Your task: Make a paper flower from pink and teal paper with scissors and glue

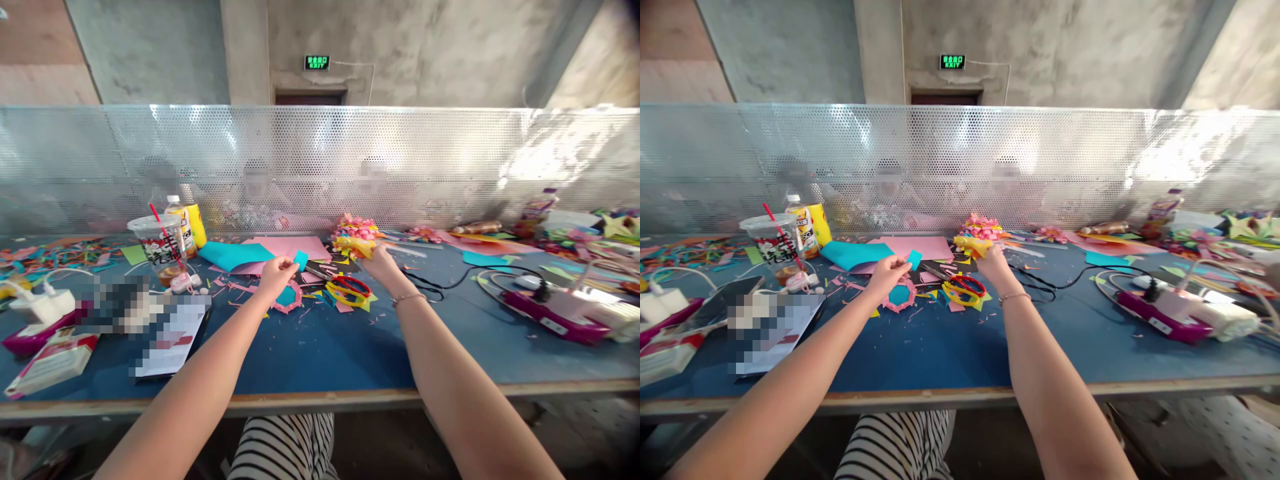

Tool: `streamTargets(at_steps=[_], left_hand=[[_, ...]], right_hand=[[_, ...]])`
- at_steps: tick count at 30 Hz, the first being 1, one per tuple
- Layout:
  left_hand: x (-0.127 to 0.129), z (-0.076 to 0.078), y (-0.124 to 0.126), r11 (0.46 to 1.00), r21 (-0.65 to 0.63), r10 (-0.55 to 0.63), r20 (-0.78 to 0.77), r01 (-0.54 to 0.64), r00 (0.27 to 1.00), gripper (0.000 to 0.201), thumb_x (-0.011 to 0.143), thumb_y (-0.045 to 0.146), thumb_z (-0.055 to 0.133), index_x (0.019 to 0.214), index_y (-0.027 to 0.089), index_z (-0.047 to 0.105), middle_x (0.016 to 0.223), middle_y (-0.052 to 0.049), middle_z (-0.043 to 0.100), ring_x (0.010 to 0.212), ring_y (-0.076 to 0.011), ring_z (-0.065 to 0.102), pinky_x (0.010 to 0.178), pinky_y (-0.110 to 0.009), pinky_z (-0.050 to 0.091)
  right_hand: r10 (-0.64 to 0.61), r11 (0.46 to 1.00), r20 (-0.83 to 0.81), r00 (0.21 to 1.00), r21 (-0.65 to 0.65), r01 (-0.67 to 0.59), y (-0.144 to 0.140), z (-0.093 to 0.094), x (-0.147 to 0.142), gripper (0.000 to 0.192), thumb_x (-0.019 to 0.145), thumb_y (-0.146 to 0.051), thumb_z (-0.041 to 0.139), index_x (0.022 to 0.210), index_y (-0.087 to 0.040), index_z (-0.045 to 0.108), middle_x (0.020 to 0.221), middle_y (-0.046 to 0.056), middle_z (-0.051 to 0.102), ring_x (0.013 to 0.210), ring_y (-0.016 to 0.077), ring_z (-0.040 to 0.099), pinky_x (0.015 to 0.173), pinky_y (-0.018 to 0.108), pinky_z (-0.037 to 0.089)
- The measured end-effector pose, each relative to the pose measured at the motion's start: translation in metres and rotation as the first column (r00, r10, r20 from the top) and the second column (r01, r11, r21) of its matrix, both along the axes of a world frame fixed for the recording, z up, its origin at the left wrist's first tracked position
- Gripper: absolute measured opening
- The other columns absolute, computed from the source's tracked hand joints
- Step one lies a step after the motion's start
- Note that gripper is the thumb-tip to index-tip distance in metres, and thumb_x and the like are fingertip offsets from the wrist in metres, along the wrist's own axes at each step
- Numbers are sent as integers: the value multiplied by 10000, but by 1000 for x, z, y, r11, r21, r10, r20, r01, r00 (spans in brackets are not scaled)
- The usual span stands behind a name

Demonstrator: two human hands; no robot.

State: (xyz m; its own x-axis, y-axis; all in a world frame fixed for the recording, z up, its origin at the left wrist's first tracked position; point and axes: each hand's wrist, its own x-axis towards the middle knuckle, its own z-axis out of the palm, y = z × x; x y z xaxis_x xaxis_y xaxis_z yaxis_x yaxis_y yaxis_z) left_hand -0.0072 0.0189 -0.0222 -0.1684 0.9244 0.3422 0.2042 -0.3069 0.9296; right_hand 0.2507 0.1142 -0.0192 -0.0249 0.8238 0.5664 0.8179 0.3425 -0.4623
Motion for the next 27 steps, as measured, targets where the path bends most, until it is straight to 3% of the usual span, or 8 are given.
streamTargets(at_steps=[1, 4, 8, 16, 27], left_hand=[[-1, -1, 1, 1000, 8, 3, -13, -3, 1000, 200, 644, 333, 625, 624, 167, 516, 551, 4, 537, 509, -114, 535, 465, -211, 419], [-2, -3, 3, 1000, 26, 14, -28, -13, 1000, 193, 651, 336, 607, 614, 172, 512, 547, 7, 530, 499, -114, 519, 468, -216, 406], [-2, -4, 5, 998, 55, 44, -56, -41, 998, 190, 654, 341, 599, 615, 173, 520, 551, 4, 538, 507, -121, 519, 483, -224, 394], [-2, -4, 5, 993, 110, 58, -88, -48, 994, 200, 660, 352, 603, 613, 169, 536, 543, 2, 549, 537, -131, 526, 513, -227, 378], [-2, -4, 4, 994, 95, 71, -100, -62, 992, 198, 667, 357, 592, 623, 170, 545, 552, 3, 552, 555, -135, 532, 518, -225, 369]], right_hand=[[-1, 999, -36, 999, -36, 0, -7, 6, -9, 364, 660, -268, 563, 993, -124, 535, 850, 115, 617, 726, 207, 574, 592, 287, 434], [77, 996, -7, 997, 51, -77, -28, 17, -34, 430, 681, -419, 577, 993, -145, 468, 925, 106, 592, 826, 219, 557, 666, 301, 433], [25, 991, 120, 992, 130, -41, -46, 17, -53, 387, 752, -466, 502, 960, -147, 438, 958, 141, 567, 877, 256, 541, 695, 334, 415], [-11, 967, 251, 968, 249, -54, -46, 14, -56, 289, 818, -385, 429, 962, -134, 428, 887, 147, 578, 780, 257, 552, 639, 324, 391], [-21, 971, 303, 953, 232, -53, -47, 15, -57, 242, 835, -358, 424, 942, -140, 421, 863, 118, 591, 750, 237, 571, 598, 291, 359]])
